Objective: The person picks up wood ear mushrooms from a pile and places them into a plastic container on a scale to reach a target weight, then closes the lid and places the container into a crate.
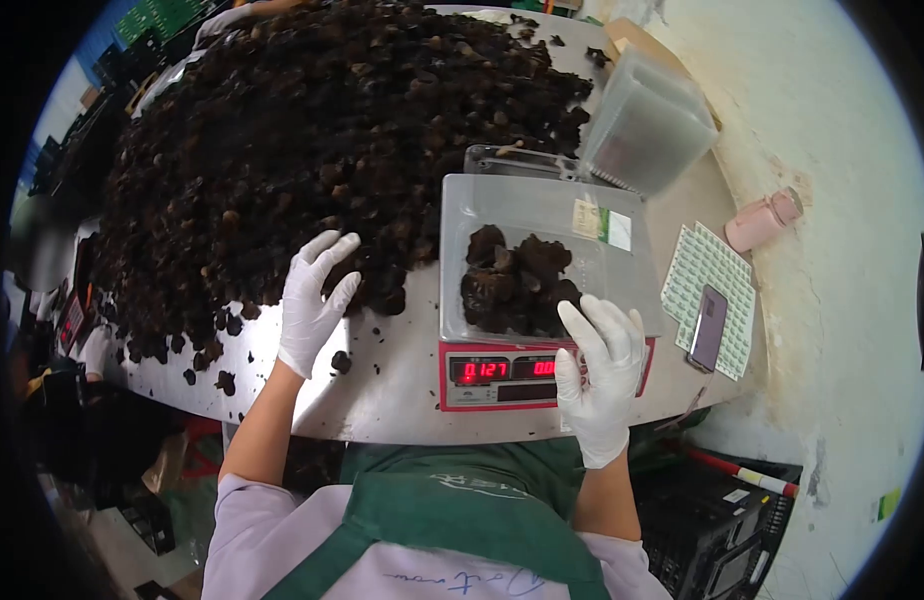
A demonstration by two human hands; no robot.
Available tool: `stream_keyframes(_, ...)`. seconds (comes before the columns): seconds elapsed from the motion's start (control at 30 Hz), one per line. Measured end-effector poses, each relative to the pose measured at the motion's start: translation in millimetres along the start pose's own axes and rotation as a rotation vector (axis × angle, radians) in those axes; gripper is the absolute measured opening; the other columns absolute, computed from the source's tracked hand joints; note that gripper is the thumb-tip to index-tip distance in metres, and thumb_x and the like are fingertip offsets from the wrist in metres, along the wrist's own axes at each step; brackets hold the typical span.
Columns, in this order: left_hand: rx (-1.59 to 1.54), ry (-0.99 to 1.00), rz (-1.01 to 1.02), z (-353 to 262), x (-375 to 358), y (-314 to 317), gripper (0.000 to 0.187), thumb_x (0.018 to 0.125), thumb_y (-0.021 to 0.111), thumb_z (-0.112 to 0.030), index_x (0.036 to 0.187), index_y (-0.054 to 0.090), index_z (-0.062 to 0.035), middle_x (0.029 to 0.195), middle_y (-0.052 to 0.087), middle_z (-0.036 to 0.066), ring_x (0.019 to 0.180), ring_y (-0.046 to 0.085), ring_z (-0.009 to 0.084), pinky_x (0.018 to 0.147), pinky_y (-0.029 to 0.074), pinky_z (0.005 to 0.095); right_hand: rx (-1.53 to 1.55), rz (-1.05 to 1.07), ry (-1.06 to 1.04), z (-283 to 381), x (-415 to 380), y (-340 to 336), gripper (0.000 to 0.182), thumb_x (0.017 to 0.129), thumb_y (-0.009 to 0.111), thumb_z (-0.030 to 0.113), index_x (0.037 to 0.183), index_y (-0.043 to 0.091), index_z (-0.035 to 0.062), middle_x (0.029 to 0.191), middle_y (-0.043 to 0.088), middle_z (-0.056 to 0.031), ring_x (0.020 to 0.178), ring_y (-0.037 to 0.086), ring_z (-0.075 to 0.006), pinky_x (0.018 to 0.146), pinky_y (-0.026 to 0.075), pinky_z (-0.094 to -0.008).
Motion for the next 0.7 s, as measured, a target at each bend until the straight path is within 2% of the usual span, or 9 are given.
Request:
stream_keyframes(0.07, 0.407, -0.010, -0.026, 35.0, -14.0, -3.4, 0.046, 0.084, 0.072, -0.011, 0.129, 0.066, -0.0098, 0.140, 0.055, 0.019, 0.130, 0.051, 0.0367, 0.111, 0.039, 0.0435, -0.113, 0.116, -0.039, 3.3, 5.1, 10.1, 0.035, 0.085, 0.070, 0.019, 0.119, 0.070, 0.0159, 0.128, 0.060, -0.0051, 0.121, 0.053, -0.0284, 0.111, 0.032, -0.0525)
stream_keyframes(0.13, 0.278, -0.112, 0.192, 64.1, -31.1, 1.2, 0.049, 0.081, 0.073, -0.010, 0.129, 0.066, -0.0105, 0.141, 0.053, 0.022, 0.131, 0.048, 0.0402, 0.111, 0.038, 0.0452, -0.109, 0.084, -0.021, 2.3, 5.0, 10.3, 0.034, 0.084, 0.068, 0.014, 0.117, 0.071, 0.0152, 0.125, 0.061, -0.0054, 0.122, 0.053, -0.0299, 0.112, 0.031, -0.0532)
stream_keyframes(0.2, 0.197, -0.001, 0.124, 82.4, -52.8, 8.8, 0.050, 0.077, 0.077, -0.013, 0.126, 0.068, -0.0111, 0.135, 0.057, 0.022, 0.130, 0.049, 0.0396, 0.111, 0.039, 0.0437, -0.100, 0.030, 0.035, -3.4, -1.3, 5.0, 0.032, 0.084, 0.067, 0.011, 0.115, 0.071, 0.0139, 0.122, 0.063, -0.0060, 0.121, 0.054, -0.0293, 0.113, 0.030, -0.0528)
stream_keyframes(0.27, 0.048, -0.101, 0.073, 79.9, -56.8, 6.4, 0.055, 0.076, 0.080, -0.016, 0.130, 0.066, -0.0143, 0.136, 0.055, 0.021, 0.132, 0.046, 0.0399, 0.112, 0.037, 0.0455, -0.064, -0.001, 0.045, -8.6, -4.7, 1.2, 0.031, 0.084, 0.067, 0.008, 0.114, 0.071, 0.0125, 0.119, 0.064, -0.0067, 0.119, 0.055, -0.0290, 0.113, 0.030, -0.0526)
stream_keyframes(0.33, 0.220, -0.023, 0.001, 58.6, -43.3, 6.7, 0.064, 0.075, 0.082, -0.021, 0.136, 0.061, -0.0185, 0.144, 0.049, 0.022, 0.136, 0.041, 0.0424, 0.113, 0.034, 0.0500, -0.068, -0.007, 0.036, -11.4, -9.7, 3.0, 0.028, 0.085, 0.066, 0.009, 0.113, 0.072, 0.0114, 0.117, 0.064, -0.0064, 0.117, 0.056, -0.0287, 0.114, 0.030, -0.0526)
stream_keyframes(0.47, 0.389, 0.055, 0.201, 52.2, -7.9, 36.4, 0.082, 0.072, 0.082, -0.049, 0.145, 0.052, -0.0274, 0.153, 0.040, 0.021, 0.140, 0.035, 0.0448, 0.112, 0.030, 0.0579, -0.101, -0.007, 0.031, -6.8, -9.3, 2.6, 0.023, 0.089, 0.063, 0.009, 0.111, 0.072, 0.0107, 0.115, 0.065, -0.0054, 0.115, 0.058, -0.0272, 0.113, 0.032, -0.0524)
stream_keyframes(0.6, 0.257, 0.232, 0.338, 43.8, -5.8, 55.8, 0.057, 0.077, 0.080, -0.033, 0.131, 0.065, -0.0263, 0.143, 0.054, 0.008, 0.124, 0.053, 0.0360, 0.096, 0.051, 0.0436, -0.089, -0.016, 0.033, -4.1, -11.4, 0.4, 0.023, 0.090, 0.063, 0.008, 0.111, 0.072, 0.0106, 0.113, 0.065, -0.0055, 0.114, 0.059, -0.0268, 0.113, 0.032, -0.0529)
stream_keyframes(0.63, 0.271, 0.334, 0.229, 35.4, -10.6, 55.5, 0.039, 0.080, 0.077, -0.026, 0.118, 0.072, -0.0217, 0.129, 0.062, 0.003, 0.114, 0.060, 0.0305, 0.085, 0.055, 0.0368, -0.079, -0.017, 0.042, -4.1, -12.9, -0.1, 0.023, 0.090, 0.063, 0.008, 0.111, 0.072, 0.0105, 0.113, 0.066, -0.0055, 0.114, 0.059, -0.0267, 0.113, 0.032, -0.0530)
stream_keyframes(0.7, 0.231, 0.247, 0.262, 42.5, -14.6, 53.9, 0.035, 0.081, 0.076, -0.023, 0.115, 0.073, -0.0193, 0.123, 0.063, 0.003, 0.109, 0.062, 0.0285, 0.084, 0.055, 0.0363, -0.079, -0.012, 0.048, -5.9, -15.5, 0.0, 0.022, 0.091, 0.062, 0.008, 0.111, 0.072, 0.0102, 0.112, 0.066, -0.0056, 0.114, 0.059, -0.0267, 0.113, 0.032, -0.0528)
Point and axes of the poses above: each hand's wrist, its own x-axis towards the middle knuckle, its own y-axis out of the palm, z = x × y, the point moved 5 cm from there along x, towards the middle knuckle
